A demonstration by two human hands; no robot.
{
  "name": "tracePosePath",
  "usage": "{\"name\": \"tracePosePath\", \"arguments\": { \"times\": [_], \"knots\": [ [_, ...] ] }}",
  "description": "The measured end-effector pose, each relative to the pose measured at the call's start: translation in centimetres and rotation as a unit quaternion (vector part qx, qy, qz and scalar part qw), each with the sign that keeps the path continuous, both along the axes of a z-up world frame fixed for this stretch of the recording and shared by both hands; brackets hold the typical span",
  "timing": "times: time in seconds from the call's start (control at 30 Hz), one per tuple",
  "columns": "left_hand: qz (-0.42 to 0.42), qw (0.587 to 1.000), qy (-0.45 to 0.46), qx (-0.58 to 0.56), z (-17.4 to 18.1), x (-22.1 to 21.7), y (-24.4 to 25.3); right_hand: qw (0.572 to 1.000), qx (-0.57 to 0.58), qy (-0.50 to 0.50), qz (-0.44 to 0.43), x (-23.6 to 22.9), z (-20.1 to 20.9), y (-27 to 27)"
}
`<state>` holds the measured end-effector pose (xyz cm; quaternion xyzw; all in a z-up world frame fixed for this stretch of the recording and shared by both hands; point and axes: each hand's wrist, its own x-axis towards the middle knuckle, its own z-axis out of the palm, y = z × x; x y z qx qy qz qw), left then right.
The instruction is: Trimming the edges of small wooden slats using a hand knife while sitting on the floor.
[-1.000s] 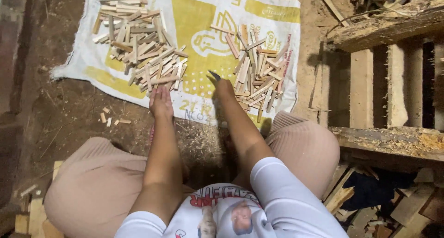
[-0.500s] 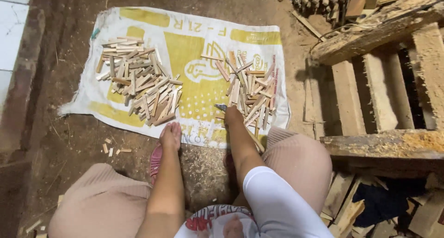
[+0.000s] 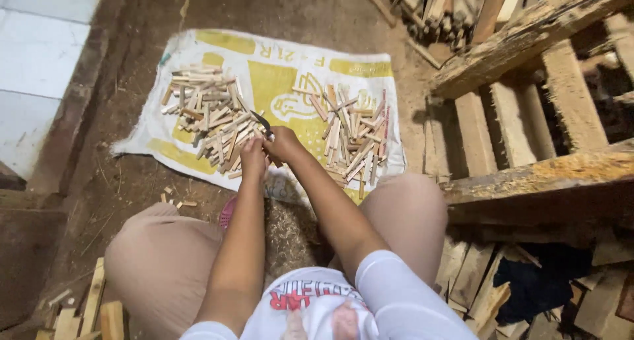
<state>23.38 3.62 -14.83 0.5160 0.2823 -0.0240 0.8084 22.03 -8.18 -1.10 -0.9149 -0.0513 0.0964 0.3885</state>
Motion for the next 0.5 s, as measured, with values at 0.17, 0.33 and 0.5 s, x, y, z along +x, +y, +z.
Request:
{"name": "tracePosePath", "arguments": {
  "times": [0.17,0.33,0.5],
  "knots": [
    [0.025,0.995,-0.088,-0.034,14.3,-5.6,-0.3,0.995,0.080,-0.050,-0.036,-3.0,8.1,-4.0],
    [-0.026,0.984,-0.176,-0.018,23.7,-11.6,-0.2,0.922,0.384,0.007,-0.059,-9.2,19.4,-10.0],
    [-0.145,0.971,-0.186,0.037,27.2,-19.0,-0.7,0.850,0.500,0.148,0.078,-19.3,20.9,-13.6]
  ]
}}
